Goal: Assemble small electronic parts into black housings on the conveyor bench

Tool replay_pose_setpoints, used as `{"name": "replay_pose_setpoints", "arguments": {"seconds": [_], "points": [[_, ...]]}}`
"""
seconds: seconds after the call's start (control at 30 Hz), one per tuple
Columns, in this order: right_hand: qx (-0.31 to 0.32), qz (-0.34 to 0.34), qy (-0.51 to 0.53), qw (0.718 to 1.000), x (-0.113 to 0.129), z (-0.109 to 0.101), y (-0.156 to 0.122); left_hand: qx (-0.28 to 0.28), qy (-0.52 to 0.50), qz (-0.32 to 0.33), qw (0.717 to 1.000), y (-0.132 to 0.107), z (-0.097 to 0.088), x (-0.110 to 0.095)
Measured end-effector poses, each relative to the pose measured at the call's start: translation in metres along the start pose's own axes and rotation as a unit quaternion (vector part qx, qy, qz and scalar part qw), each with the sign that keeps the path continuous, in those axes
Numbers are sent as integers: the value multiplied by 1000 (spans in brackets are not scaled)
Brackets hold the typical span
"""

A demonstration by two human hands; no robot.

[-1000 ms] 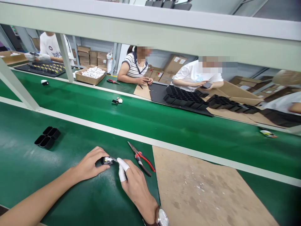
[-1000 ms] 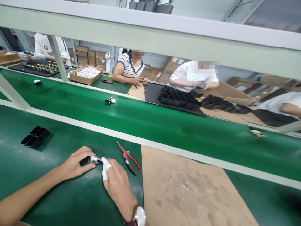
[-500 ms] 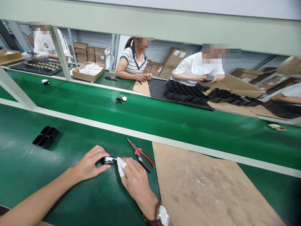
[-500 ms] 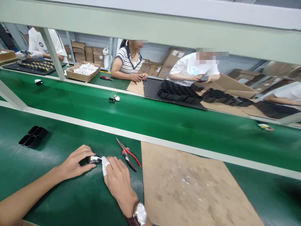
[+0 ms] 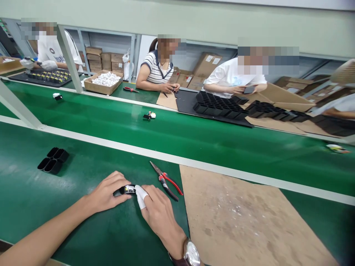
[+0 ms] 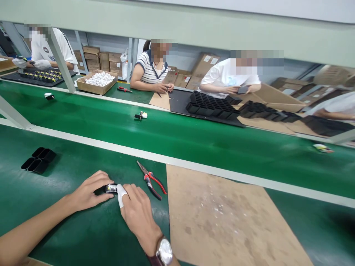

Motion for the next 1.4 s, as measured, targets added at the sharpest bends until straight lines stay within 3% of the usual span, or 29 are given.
{"name": "replay_pose_setpoints", "arguments": {"seconds": [0.37,0.8,1.4], "points": [[-33,-17,-17,999,2,-12,0,-18,5,22,1000,-1,-5,0],[41,-42,-93,994,19,-19,15,-6,27,34,999,-4,1,-5],[32,-29,-77,996,14,-22,18,-12,38,40,998,-4,-2,-10]]}}
Point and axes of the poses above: each hand's wrist, its own y-axis towards the middle knuckle, its own z-axis out of the palm, x = y × z, the point moved 10 cm from there along y, towards the middle knuckle, and after that the axes turned 14 degrees about -z, right-handed, at the moved point
